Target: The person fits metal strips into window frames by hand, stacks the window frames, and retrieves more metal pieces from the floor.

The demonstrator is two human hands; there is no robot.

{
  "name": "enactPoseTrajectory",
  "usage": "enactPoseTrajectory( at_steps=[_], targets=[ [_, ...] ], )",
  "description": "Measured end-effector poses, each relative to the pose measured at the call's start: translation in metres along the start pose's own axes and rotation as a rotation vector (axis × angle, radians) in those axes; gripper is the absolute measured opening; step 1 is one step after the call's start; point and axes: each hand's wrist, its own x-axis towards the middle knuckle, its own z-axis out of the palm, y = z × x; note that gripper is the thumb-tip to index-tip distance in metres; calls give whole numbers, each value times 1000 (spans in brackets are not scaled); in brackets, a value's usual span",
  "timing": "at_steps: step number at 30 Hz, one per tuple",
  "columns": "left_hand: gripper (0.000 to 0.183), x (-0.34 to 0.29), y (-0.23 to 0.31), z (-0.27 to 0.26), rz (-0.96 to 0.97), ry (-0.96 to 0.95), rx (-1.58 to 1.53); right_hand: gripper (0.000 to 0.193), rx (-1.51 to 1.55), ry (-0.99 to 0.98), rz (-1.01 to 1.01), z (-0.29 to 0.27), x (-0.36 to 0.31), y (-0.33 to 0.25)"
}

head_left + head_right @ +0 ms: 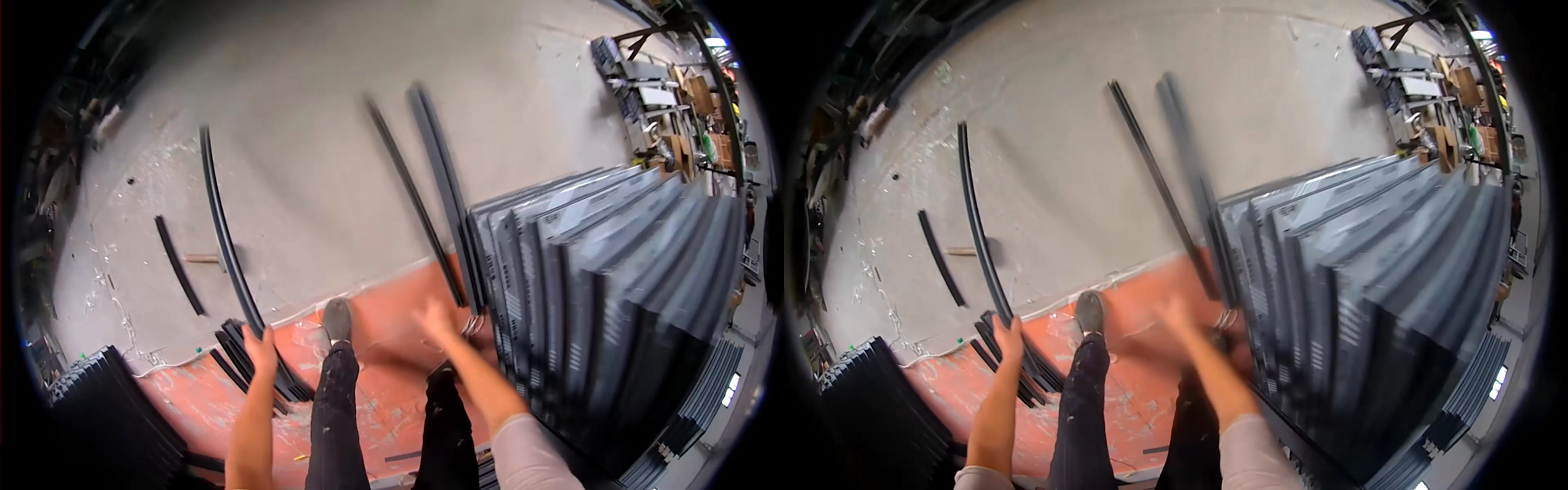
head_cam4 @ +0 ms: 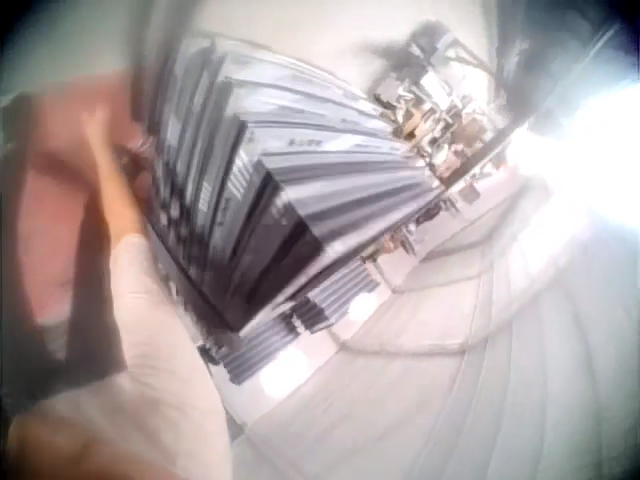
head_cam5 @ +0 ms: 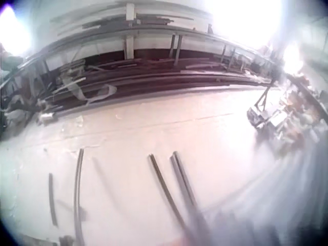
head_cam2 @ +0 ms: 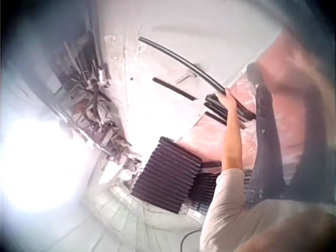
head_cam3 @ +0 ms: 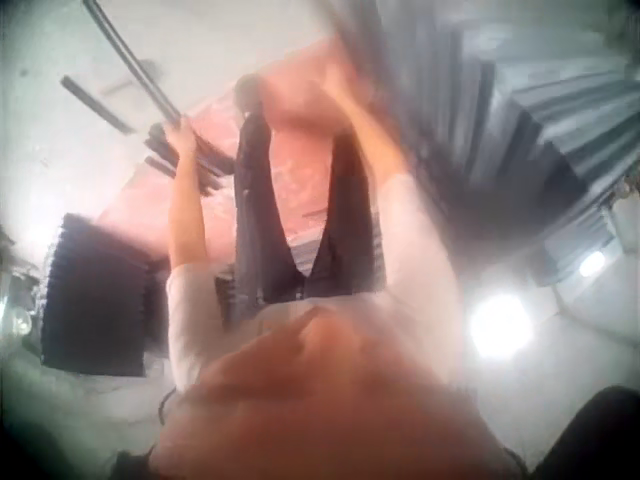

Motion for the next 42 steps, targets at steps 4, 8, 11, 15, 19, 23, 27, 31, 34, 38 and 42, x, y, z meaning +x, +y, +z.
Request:
enactPoseTrajectory(
  at_steps=[4, 8, 11, 15, 19, 23, 27, 31, 34, 38, 42],
  targets=[
    [32, 58, -91, 13, -115, 9, -27, 79, -180, 220, 121, 8, 96, 63],
    [39, 88, -176, 13, -226, 66, 93, 91, -68, 109, 400, 27, 141, 94],
    [52, 94, -201, 15, -311, 91, 409, 96, -138, 333, 405, 57, 144, 101],
    [45, 67, -190, 12, -316, -68, 243, 100, -207, 545, 398, 65, 134, 74],
    [34, -61, 16, 25, -298, -519, -115, 107, -152, 317, 290, 71, 120, 51],
    [32, -190, 157, 19, -401, -979, -288, 116, -79, 386, 277, 99, 113, 29],
    [29, -234, 111, 33, 196, -1122, 149, 118, 99, 478, 243, 126, 109, -17],
    [32, -224, 116, 47, 207, -912, 379, 115, 70, 502, 258, 132, 109, -42],
    [31, -225, 120, 61, 233, -900, 421, 110, 96, 441, 328, 134, 112, -49],
    [30, -233, 106, 70, 214, -874, 432, 92, 99, 455, 369, 144, 119, -42],
    [27, -238, 98, 77, 229, -815, 512, 67, 230, 404, 395, 115, 116, -46]
  ],
)
